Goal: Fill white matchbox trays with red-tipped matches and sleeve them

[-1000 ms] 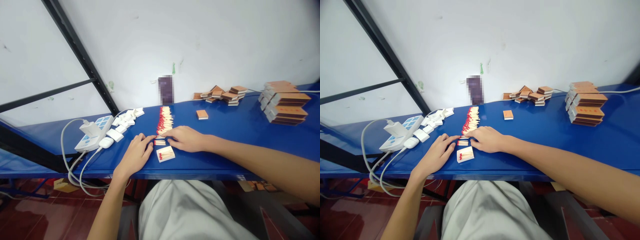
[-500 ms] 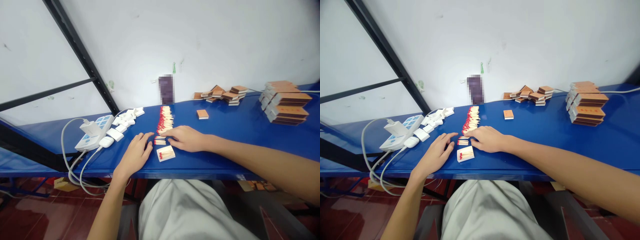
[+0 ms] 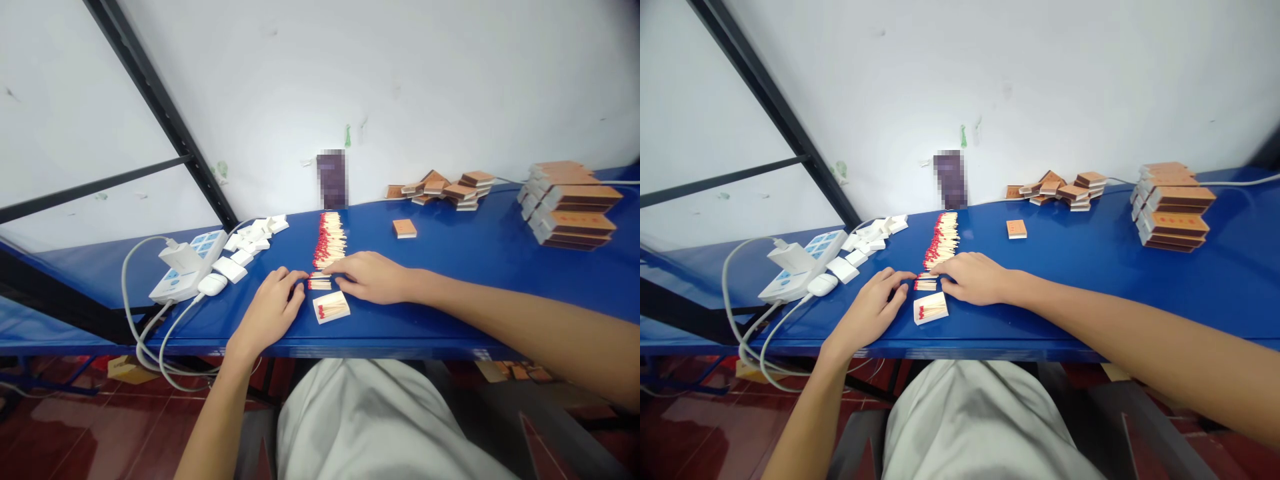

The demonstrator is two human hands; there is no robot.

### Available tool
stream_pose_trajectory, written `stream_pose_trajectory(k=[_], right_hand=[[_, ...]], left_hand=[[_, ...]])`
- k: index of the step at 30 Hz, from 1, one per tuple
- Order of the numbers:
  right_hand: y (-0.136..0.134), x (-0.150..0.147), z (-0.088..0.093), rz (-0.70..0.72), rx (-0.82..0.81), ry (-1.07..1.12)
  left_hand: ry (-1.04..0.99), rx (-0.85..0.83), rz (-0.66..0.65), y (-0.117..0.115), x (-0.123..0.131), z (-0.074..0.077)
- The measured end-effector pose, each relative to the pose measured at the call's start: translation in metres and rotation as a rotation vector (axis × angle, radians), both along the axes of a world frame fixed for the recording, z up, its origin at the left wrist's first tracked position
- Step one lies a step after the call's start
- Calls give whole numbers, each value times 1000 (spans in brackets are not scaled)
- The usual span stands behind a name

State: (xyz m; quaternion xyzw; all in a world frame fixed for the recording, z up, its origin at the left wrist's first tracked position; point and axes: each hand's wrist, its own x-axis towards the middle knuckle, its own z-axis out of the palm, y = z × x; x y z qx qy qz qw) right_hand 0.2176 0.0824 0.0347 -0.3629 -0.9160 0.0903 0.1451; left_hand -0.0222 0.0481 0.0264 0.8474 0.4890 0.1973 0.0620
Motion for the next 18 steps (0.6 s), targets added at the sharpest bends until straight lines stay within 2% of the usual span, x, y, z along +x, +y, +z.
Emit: stream_pose_trajectory(k=[18], right_hand=[[1, 2, -1, 27, 5, 38]], left_hand=[[-16, 11, -9, -1, 2, 2]])
